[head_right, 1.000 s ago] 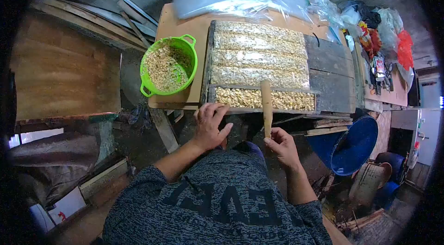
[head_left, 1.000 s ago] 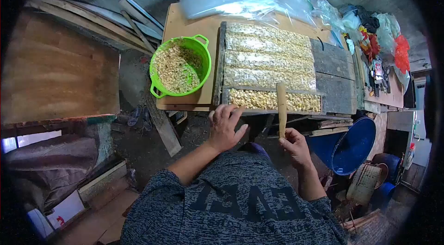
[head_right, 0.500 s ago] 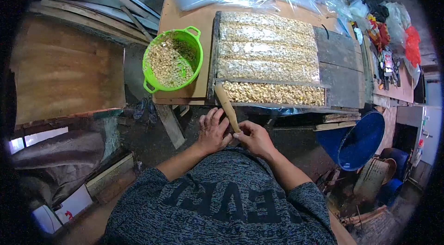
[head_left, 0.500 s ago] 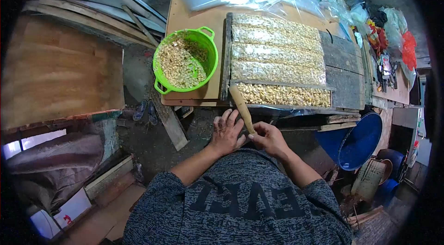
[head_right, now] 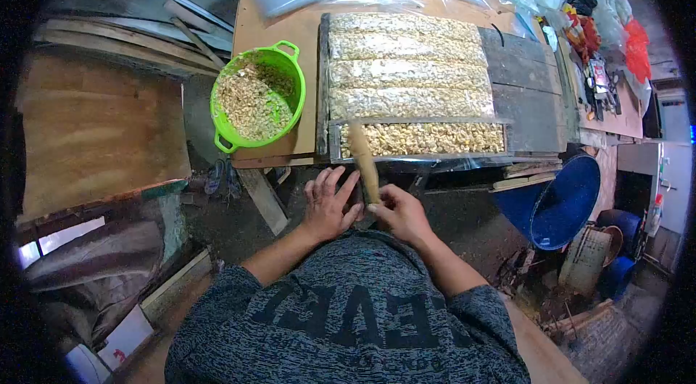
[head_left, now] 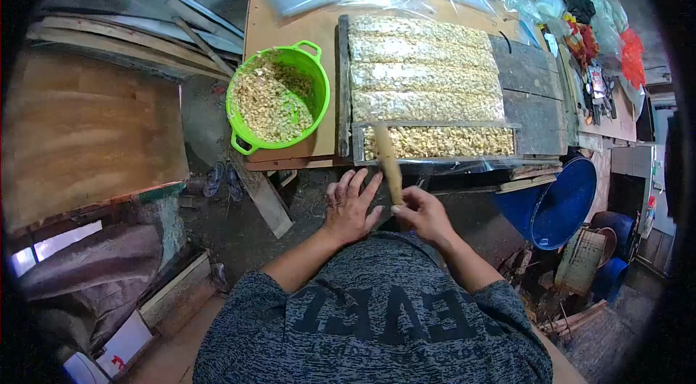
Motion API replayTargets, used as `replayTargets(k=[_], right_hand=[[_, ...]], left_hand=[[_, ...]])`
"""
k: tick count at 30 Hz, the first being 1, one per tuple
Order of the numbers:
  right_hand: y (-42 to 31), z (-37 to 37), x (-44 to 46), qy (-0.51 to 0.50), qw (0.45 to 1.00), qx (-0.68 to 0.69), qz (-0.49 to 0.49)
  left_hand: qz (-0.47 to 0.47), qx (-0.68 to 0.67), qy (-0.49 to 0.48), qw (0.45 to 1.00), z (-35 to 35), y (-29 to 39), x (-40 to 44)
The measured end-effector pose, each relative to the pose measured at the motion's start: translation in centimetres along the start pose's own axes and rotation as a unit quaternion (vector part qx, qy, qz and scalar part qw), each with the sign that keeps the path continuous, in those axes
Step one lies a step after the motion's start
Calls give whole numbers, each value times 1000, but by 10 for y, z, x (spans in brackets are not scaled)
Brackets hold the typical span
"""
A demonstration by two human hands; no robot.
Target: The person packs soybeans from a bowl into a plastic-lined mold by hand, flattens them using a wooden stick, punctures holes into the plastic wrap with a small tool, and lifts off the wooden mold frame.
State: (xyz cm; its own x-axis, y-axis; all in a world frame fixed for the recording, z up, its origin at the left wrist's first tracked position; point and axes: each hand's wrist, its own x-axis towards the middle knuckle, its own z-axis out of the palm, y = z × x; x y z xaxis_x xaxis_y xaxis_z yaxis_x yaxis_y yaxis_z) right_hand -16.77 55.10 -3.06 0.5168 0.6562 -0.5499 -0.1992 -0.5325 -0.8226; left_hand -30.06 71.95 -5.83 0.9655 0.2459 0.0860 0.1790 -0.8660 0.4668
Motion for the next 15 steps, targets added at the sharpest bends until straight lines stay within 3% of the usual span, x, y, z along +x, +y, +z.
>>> replayTargets(k=[3, 5, 8, 10, 11, 15], right_hand=[[-37, 15, 6, -49, 995, 54, 69], [-20, 16, 12, -48, 996, 48, 64], [-8, 5, 11, -32, 995, 75, 65], [6, -13, 6, 41, 999, 24, 16], [8, -24, 1, 48, 994, 66, 68], [-2, -44, -13, 55, 991, 96, 80]], left_hand=[[-4, 11, -13, 1000, 2, -5, -5], [-9, 22, -24, 999, 0, -4, -7], [-16, 5, 8, 1000, -3, 0, -7], [-39, -1, -6, 999, -4, 3, -8], [-40, 0, -7, 999, -3, 4, -9], [-56, -10, -11, 998, -2, 11, -10]])
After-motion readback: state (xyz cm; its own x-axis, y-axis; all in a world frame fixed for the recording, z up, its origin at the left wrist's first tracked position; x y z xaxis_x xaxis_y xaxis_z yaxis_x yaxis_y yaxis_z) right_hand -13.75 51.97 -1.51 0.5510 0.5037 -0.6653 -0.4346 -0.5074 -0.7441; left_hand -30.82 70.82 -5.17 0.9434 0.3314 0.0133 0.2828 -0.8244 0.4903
